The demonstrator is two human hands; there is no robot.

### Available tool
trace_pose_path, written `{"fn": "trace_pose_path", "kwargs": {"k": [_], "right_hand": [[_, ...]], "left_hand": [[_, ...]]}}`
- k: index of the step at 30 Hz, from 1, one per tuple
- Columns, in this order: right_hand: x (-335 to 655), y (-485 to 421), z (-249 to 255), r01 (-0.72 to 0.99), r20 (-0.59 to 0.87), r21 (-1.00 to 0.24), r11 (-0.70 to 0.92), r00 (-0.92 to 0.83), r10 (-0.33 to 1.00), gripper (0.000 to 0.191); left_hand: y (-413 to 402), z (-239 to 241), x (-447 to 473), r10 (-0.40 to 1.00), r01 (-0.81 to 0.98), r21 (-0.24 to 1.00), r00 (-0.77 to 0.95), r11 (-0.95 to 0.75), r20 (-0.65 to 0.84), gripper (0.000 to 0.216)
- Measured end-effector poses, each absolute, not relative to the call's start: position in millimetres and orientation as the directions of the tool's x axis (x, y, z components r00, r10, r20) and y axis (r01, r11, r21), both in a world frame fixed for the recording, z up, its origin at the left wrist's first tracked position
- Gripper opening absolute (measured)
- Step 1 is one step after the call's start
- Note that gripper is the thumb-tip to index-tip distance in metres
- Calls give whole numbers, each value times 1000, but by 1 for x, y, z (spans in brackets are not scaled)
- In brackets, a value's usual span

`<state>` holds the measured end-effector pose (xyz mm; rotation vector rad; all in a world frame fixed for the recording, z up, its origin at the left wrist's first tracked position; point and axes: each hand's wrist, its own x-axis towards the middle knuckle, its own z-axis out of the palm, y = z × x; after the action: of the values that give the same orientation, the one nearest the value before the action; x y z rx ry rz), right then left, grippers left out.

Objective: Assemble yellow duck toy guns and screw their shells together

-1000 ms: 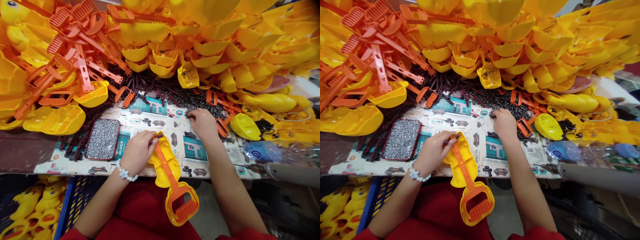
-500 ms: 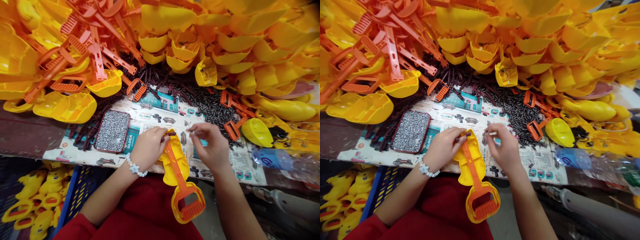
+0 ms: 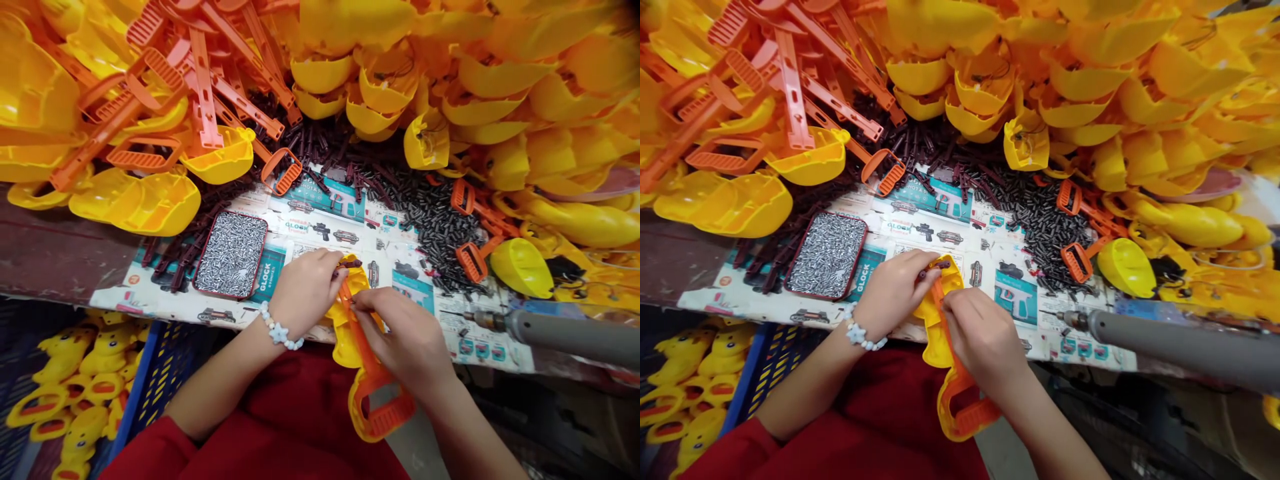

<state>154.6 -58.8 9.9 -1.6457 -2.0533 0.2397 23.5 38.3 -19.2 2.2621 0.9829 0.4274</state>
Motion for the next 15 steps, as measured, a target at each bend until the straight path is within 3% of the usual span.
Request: {"fn": "trace_pose_path", "kwargs": {"k": [5, 15], "right_hand": [[153, -57, 12, 891, 257, -380, 247, -155, 954, 17], [148, -53, 12, 877, 305, -428, 217, -86, 948, 15]], "left_hand": [[32, -14, 25, 761, 593, 610, 648, -526, 26, 17], [25, -11, 26, 769, 616, 636, 637, -464, -56, 20]]}}
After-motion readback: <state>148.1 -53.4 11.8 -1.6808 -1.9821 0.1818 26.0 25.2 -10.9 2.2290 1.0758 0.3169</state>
